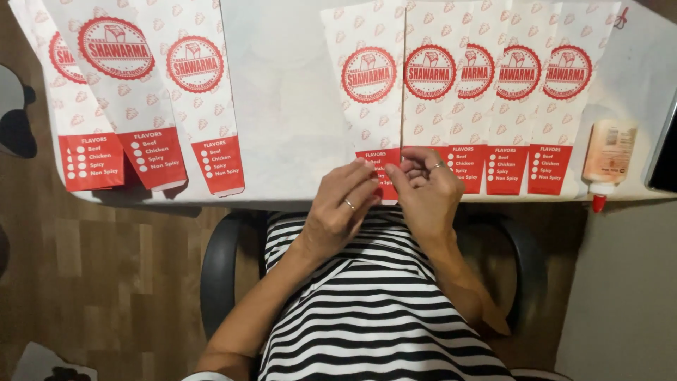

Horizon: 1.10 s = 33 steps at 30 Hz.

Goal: Folding and sealing paper food wrappers using glue.

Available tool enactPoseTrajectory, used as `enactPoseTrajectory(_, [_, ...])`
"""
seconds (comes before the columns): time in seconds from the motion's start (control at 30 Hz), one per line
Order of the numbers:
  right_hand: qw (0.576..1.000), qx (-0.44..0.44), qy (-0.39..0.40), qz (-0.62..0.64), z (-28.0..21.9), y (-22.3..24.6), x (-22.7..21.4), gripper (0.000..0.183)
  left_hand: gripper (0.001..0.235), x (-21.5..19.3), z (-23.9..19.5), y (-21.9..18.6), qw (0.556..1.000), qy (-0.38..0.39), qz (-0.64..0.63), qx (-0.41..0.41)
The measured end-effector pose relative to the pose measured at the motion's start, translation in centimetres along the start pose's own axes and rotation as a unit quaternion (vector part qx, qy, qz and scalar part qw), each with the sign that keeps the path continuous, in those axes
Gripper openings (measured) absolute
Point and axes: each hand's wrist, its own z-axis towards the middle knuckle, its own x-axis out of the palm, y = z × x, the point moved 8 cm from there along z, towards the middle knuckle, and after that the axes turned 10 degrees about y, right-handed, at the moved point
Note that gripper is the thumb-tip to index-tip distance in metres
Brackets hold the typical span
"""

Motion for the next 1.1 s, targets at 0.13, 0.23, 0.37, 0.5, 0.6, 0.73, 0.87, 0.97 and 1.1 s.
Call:
enactPoseTrajectory(0.13, [1.0,0.009,-0.017,-0.01,-0.1,0.0,-0.5,0.031,0.021,1.6,-0.7,-0.5,0.999,0.019,0.017,0.024])
enactPoseTrajectory(0.23, [0.999,0.013,-0.019,-0.036,0.3,0.2,-0.9,0.03,0.021,1.6,-0.8,-0.6,0.999,0.03,0.009,0.035])
enactPoseTrajectory(0.37, [0.977,-0.087,-0.009,-0.192,0.4,2.1,-2.2,0.023,0.009,1.1,-0.6,-0.9,0.997,0.037,0.04,0.056])
enactPoseTrajectory(0.5, [0.965,-0.179,0.028,-0.192,0.3,4.5,-3.4,0.012,0.009,1.1,-0.8,-0.5,0.997,0.052,0.042,0.048])
enactPoseTrajectory(0.6, [0.957,-0.229,0.083,-0.158,-1.0,4.6,-1.7,0.012,0.012,1.3,-0.8,-0.5,0.998,0.056,0.021,0.03])
enactPoseTrajectory(0.73, [0.94,-0.274,0.131,-0.157,-1.6,5.7,-0.2,0.011,0.012,0.9,-0.5,-1.0,0.998,0.052,0.022,0.042])
enactPoseTrajectory(0.87, [0.927,-0.297,0.138,-0.184,-2.1,5.1,0.2,0.013,0.012,1.0,-0.5,-1.2,0.997,0.056,0.016,0.044])
enactPoseTrajectory(0.97, [0.923,-0.301,0.137,-0.199,-2.4,4.9,0.1,0.012,0.013,1.1,-0.7,-1.3,0.997,0.059,0.014,0.047])
enactPoseTrajectory(1.1, [0.904,-0.35,0.137,-0.205,-2.6,5.6,-0.1,0.008,0.012,0.9,-0.6,-1.2,0.997,0.047,0.009,0.062])
